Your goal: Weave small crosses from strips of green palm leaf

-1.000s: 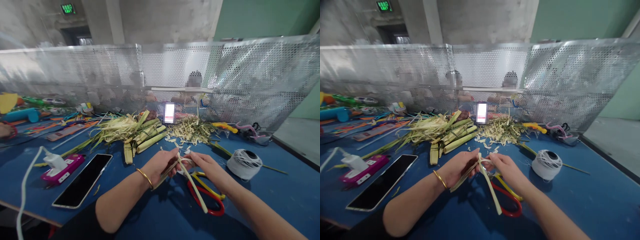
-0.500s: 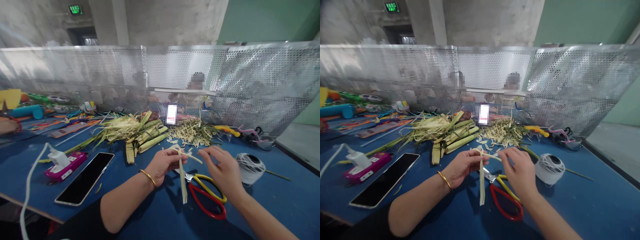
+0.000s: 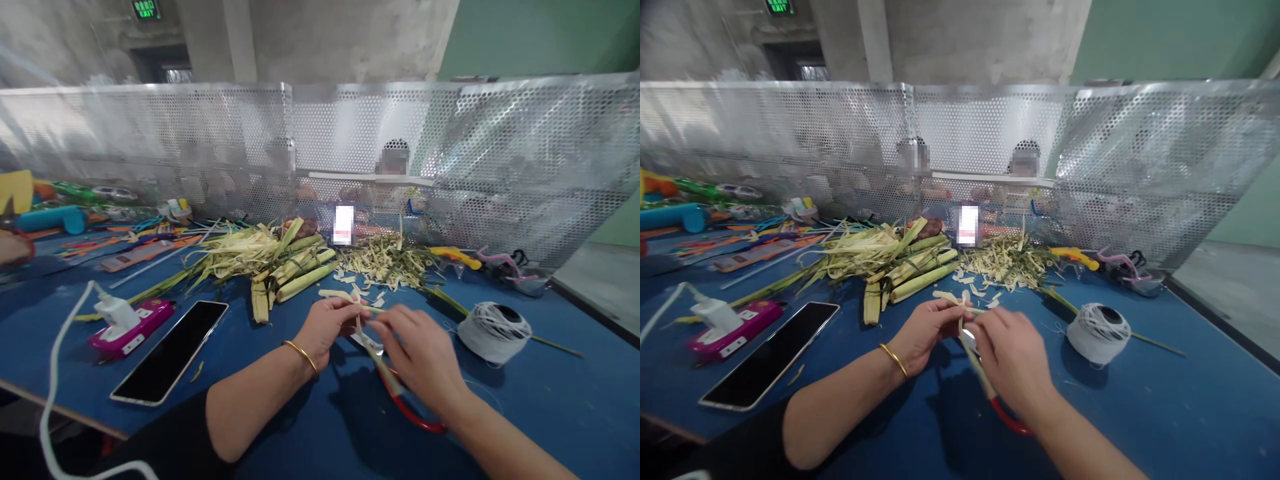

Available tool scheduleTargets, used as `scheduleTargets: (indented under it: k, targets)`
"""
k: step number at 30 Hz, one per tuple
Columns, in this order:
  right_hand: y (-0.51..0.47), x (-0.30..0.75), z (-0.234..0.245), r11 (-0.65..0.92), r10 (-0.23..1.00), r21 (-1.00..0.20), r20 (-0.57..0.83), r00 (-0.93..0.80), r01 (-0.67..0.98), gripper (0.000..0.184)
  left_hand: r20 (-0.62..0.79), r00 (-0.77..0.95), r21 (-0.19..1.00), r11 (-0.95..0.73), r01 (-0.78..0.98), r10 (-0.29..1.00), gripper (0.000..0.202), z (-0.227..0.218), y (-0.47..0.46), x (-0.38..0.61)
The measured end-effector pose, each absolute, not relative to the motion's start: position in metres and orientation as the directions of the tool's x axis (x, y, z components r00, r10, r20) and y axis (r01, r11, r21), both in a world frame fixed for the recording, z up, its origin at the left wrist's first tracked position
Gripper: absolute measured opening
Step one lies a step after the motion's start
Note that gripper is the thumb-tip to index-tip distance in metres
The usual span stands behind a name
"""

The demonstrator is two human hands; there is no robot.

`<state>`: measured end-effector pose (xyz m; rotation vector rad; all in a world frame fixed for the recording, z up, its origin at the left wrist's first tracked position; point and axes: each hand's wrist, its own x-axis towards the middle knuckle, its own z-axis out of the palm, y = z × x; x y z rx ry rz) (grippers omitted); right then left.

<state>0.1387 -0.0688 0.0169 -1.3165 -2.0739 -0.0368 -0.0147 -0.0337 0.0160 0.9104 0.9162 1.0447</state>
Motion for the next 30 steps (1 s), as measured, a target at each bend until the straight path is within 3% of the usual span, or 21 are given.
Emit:
scheduleTargets:
  k: [3, 7, 9, 16, 22, 25, 30]
  targets:
    - [-0.06, 0.15, 0.019, 0.415, 0.788, -0.27, 0.583, -0.196, 0.869, 0.027, -0.185, 0.276, 0.913, 0.268, -0.306, 0.943, 0.028, 0.018, -0.035, -0.016]
    - [-0.054, 0.152, 0.017, 0.371, 0.92, -0.428, 0.291, -0.263, 0.824, 0.027, -0.192, 0.282, 0.908, 0.28, -0.313, 0.94, 0.031, 0.016, -0.034, -0.015]
    - [-0.057, 0.149, 0.018, 0.363, 0.929, -0.436, 0.238, -0.283, 0.824, 0.028, -0.189, 0.244, 0.915, 0.26, -0.308, 0.951, 0.028, 0.014, -0.033, -0.014]
    - [-0.062, 0.15, 0.025, 0.352, 0.934, -0.411, 0.21, -0.288, 0.841, 0.029, -0.244, 0.231, 0.939, 0.289, -0.186, 0.942, 0.023, 0.016, -0.033, -0.013]
    - [-0.062, 0.149, 0.026, 0.37, 0.929, -0.467, 0.165, -0.332, 0.803, 0.029, -0.06, 0.195, 0.998, 0.061, -0.001, 0.979, 0.028, 0.011, -0.029, -0.016]
    - [-0.062, 0.148, 0.026, 0.375, 0.926, -0.457, 0.148, -0.347, 0.806, 0.027, -0.074, 0.165, 0.995, 0.062, 0.079, 0.983, 0.022, 0.009, -0.029, -0.016]
    - [-0.059, 0.151, 0.023, 0.357, 0.934, -0.439, 0.151, -0.324, 0.824, 0.025, -0.171, 0.151, 0.983, 0.179, -0.043, 0.974, 0.021, 0.014, -0.029, -0.015]
